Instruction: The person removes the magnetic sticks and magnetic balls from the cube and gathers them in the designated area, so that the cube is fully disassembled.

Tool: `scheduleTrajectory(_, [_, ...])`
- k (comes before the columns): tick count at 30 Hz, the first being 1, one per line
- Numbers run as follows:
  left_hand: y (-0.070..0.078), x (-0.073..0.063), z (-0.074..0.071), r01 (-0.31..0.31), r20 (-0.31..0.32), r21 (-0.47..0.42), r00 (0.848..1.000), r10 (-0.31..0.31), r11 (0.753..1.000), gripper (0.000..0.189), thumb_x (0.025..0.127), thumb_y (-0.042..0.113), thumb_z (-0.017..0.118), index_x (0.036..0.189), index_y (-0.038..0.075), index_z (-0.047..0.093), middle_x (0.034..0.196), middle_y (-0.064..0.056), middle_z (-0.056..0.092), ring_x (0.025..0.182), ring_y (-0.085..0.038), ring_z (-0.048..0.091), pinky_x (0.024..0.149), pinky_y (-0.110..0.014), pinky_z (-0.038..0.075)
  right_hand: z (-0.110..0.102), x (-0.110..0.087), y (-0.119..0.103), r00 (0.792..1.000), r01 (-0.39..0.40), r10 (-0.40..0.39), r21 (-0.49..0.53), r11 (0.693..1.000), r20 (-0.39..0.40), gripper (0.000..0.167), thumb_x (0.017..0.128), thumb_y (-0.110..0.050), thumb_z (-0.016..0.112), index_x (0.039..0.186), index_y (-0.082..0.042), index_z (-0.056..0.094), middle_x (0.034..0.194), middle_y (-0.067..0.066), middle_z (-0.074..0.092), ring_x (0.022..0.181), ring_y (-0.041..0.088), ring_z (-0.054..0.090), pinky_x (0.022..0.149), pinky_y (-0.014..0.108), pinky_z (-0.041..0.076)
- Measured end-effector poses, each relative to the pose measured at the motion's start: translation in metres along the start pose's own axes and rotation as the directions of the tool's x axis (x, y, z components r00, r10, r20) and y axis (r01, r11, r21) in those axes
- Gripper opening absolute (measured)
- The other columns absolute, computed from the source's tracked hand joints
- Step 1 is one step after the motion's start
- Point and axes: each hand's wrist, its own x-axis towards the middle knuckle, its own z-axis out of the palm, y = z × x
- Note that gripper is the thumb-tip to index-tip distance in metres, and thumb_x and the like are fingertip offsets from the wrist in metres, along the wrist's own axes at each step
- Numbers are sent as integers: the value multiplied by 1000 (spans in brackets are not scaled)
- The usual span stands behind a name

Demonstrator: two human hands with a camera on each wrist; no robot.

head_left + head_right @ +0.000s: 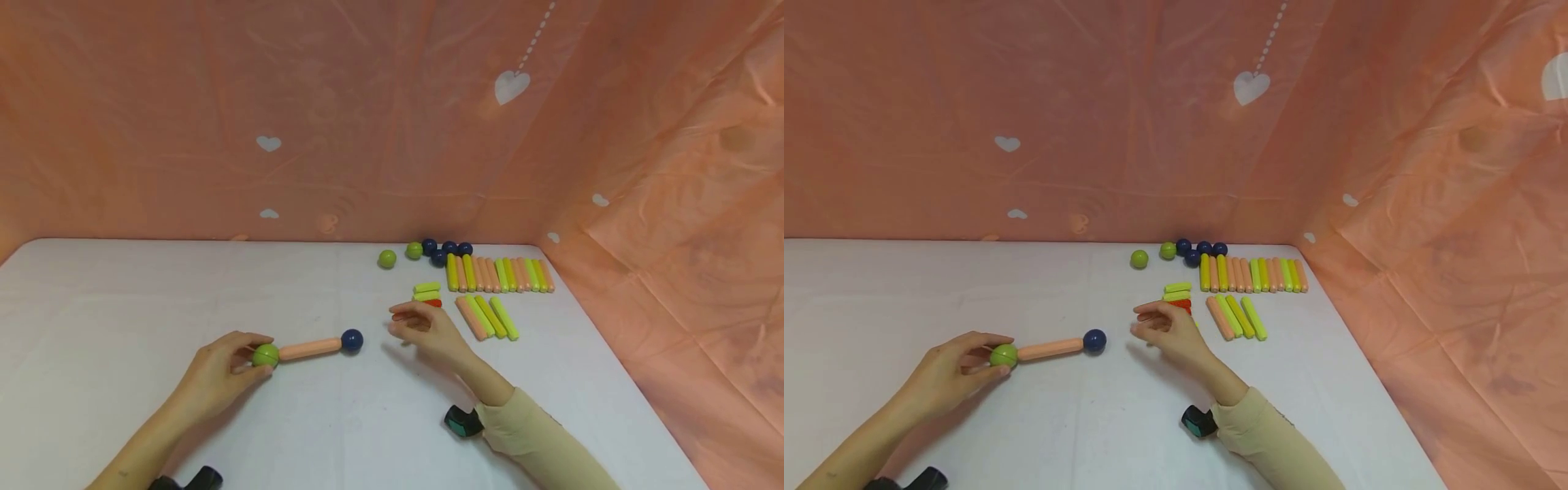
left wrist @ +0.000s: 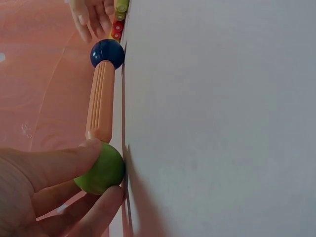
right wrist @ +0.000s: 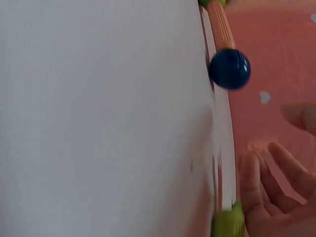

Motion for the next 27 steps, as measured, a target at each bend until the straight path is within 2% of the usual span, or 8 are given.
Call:
scheduleTrajectory(4, [-1,0,-1,3,3,-16,1000,-3,1000,38,78,10,78,113,-1,65,102,-14,67,88,-31,68,78,-48,55,18,10,-6,990,-16,24,-54,998,138,42,89,-18,68,129,-6,58,120,12,64,102,19,62,85,27,53])
scheduleTrajectory(7, [-1,0,-1,1,3,-27,1000,-1,1000,39,78,10,78,113,-1,65,102,-13,67,89,-31,69,80,-49,54,30,17,-11,980,-4,26,-110,994,198,43,88,-22,70,129,-12,59,122,4,64,108,15,59,91,27,49])
scheduleTrajectory(9, [-1,0,-1,0,0,-28,1000,0,1000,39,78,10,78,113,-1,65,102,-13,67,89,-31,69,81,-50,54,36,20,-14,974,19,16,-151,988,227,42,88,-23,71,128,-14,61,122,0,63,106,13,56,90,26,47])
scheduleTrajectory(15, [-1,1,-1,-6,-6,-19,1000,5,1000,39,78,10,78,112,-1,65,102,-13,68,90,-31,68,81,-51,53,46,26,-19,963,92,-21,-252,963,269,28,88,-22,71,115,-16,66,111,-1,61,91,13,50,77,21,43])
scheduleTrajectory(21, [0,2,0,1,-2,-26,1000,-1,1000,39,78,9,78,113,-1,65,103,-14,67,91,-32,68,82,-51,53,49,30,-20,939,194,-84,-312,930,334,18,91,-17,66,108,-11,61,102,2,57,92,14,47,82,21,41])
scheduleTrajectory(24, [-1,1,0,4,1,-28,1000,-4,1000,39,78,8,78,113,-1,65,103,-14,67,91,-32,68,82,-50,53,50,30,-19,939,199,-82,-332,922,334,15,92,-16,64,106,-11,63,102,2,55,93,13,47,83,21,42])
scheduleTrajectory(27, [-1,1,0,4,0,-28,1000,-4,1000,38,78,8,78,113,-1,65,104,-14,67,91,-32,68,82,-49,54,50,30,-19,950,168,-64,-328,930,305,14,91,-17,66,104,-14,67,102,2,56,93,13,48,82,21,42])
